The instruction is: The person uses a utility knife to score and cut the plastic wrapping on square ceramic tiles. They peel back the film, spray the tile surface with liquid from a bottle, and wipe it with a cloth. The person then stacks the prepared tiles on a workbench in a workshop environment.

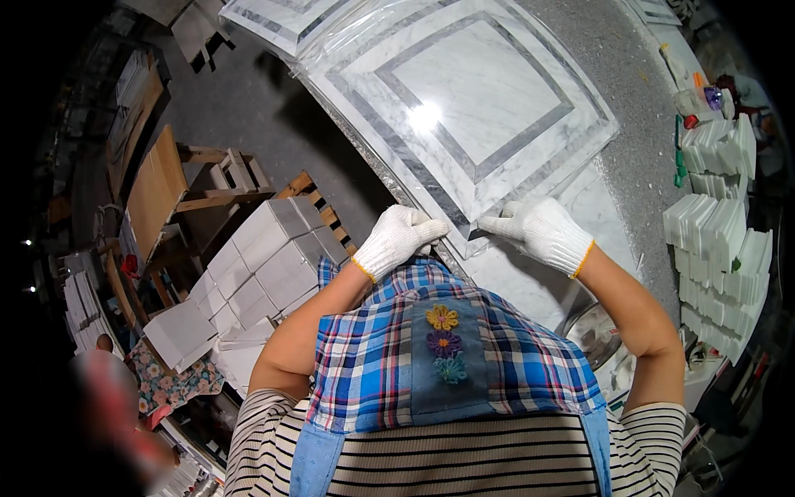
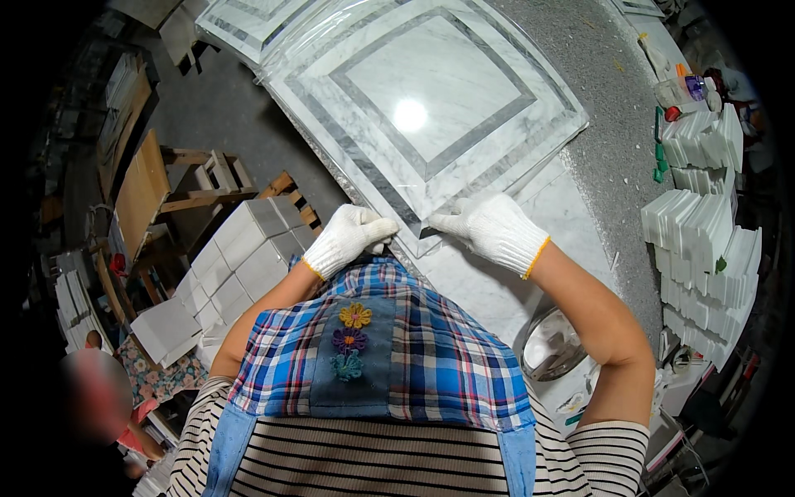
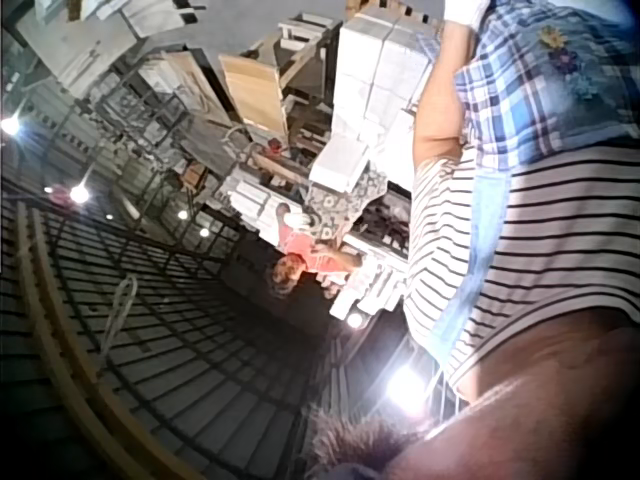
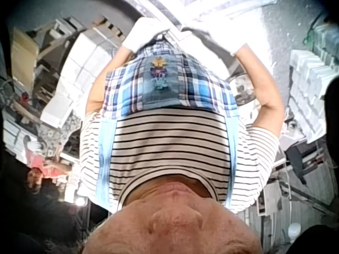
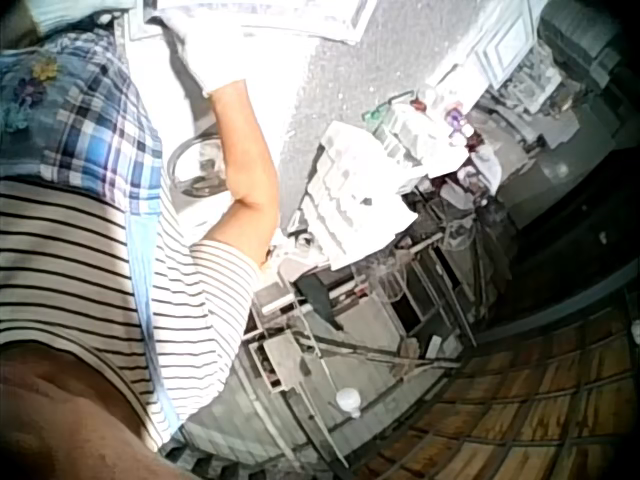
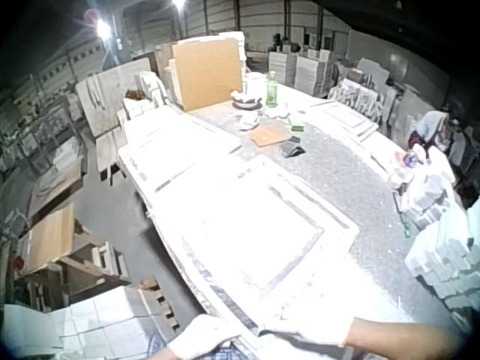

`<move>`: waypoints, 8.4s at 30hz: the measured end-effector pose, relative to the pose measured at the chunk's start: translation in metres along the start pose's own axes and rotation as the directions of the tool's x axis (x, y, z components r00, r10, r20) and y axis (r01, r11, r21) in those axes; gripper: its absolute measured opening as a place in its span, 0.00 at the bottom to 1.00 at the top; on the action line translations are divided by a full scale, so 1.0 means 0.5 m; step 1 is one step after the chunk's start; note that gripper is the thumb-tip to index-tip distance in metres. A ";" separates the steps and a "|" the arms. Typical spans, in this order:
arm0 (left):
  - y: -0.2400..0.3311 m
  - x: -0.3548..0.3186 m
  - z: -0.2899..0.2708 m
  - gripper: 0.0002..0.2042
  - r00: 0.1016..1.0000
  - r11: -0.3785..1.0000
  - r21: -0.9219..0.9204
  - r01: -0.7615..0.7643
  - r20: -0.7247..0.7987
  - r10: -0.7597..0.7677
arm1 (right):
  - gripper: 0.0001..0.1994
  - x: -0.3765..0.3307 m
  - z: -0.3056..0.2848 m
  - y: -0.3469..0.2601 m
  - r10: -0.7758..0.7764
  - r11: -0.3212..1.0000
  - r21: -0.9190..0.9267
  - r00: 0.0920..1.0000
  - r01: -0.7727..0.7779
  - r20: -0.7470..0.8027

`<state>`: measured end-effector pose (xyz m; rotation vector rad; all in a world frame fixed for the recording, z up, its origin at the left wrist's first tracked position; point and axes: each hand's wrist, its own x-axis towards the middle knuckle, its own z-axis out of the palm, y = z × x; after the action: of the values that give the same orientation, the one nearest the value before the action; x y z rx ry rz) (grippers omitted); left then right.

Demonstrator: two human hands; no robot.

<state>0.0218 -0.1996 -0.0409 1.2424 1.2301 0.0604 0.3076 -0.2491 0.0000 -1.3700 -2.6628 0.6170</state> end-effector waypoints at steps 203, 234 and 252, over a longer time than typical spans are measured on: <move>0.055 0.037 -0.321 0.34 0.551 0.110 0.817 -0.566 0.275 0.788 | 0.16 -0.019 0.237 -0.260 0.858 -0.023 0.617 -0.332 -0.787 -0.392; 0.073 0.009 -0.250 0.31 0.493 0.068 0.735 -0.674 0.379 0.783 | 0.14 -0.074 0.271 -0.291 0.800 -0.026 0.622 -0.390 -0.783 -0.457; 0.145 0.059 -0.125 0.19 0.341 -0.019 0.605 -0.796 0.474 0.812 | 0.15 0.106 -0.026 -0.236 0.962 0.252 0.636 0.119 -0.729 -0.245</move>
<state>0.0294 -0.1102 0.0035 2.6960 0.2298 0.4553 0.1895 -0.2639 0.0521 -2.3927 -0.8605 0.5080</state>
